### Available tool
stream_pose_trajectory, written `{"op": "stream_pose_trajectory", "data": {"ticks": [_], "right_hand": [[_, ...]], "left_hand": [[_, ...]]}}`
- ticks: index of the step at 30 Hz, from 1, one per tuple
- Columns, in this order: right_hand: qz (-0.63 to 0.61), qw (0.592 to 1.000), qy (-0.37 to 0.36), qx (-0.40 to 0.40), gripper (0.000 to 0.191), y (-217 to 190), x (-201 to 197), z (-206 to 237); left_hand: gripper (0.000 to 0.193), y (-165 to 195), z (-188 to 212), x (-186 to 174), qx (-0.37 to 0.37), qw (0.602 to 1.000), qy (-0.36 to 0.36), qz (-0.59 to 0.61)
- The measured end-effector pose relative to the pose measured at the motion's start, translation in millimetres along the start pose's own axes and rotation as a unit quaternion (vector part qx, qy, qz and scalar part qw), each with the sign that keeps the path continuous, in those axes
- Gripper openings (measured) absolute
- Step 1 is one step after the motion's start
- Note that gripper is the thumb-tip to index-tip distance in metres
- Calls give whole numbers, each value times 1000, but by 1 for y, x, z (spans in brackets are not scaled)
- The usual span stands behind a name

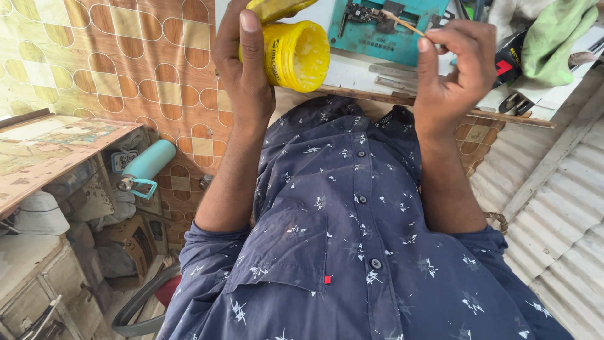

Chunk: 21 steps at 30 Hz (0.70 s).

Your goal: The person solders a small electronic component onto a circuit board using a soldering iron and solder wire. They apply flux with a wooden stick, wipe the board with a cloth, and continue soldering multiple points on the board.

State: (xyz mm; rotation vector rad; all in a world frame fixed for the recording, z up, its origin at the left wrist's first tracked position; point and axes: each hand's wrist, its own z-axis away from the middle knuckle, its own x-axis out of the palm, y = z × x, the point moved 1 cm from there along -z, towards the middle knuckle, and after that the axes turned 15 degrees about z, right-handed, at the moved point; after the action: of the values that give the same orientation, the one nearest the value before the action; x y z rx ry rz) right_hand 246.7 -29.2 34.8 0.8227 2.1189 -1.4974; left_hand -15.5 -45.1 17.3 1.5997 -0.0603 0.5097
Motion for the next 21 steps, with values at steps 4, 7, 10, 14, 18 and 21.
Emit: {"op": "stream_pose_trajectory", "data": {"ticks": [4,7,10,14,18,21], "right_hand": [[62,996,-2,-57,12,-39,-26,-8],[158,971,-10,-182,21,-70,-48,-17],[215,937,-70,-267,27,-89,-51,-26],[104,962,-97,-232,23,-90,-41,-38],[-78,981,-117,-131,55,-77,-35,-47],[-242,938,-241,-52,71,-67,-24,-45]], "left_hand": [[53,6,-2,7,-31,998,-21,51],[53,9,2,21,-67,997,-25,9],[52,9,7,36,-102,992,-60,52],[53,7,7,52,-203,959,-71,183],[56,7,5,61,-346,887,-90,291],[57,7,4,68,-410,855,-103,301]]}}
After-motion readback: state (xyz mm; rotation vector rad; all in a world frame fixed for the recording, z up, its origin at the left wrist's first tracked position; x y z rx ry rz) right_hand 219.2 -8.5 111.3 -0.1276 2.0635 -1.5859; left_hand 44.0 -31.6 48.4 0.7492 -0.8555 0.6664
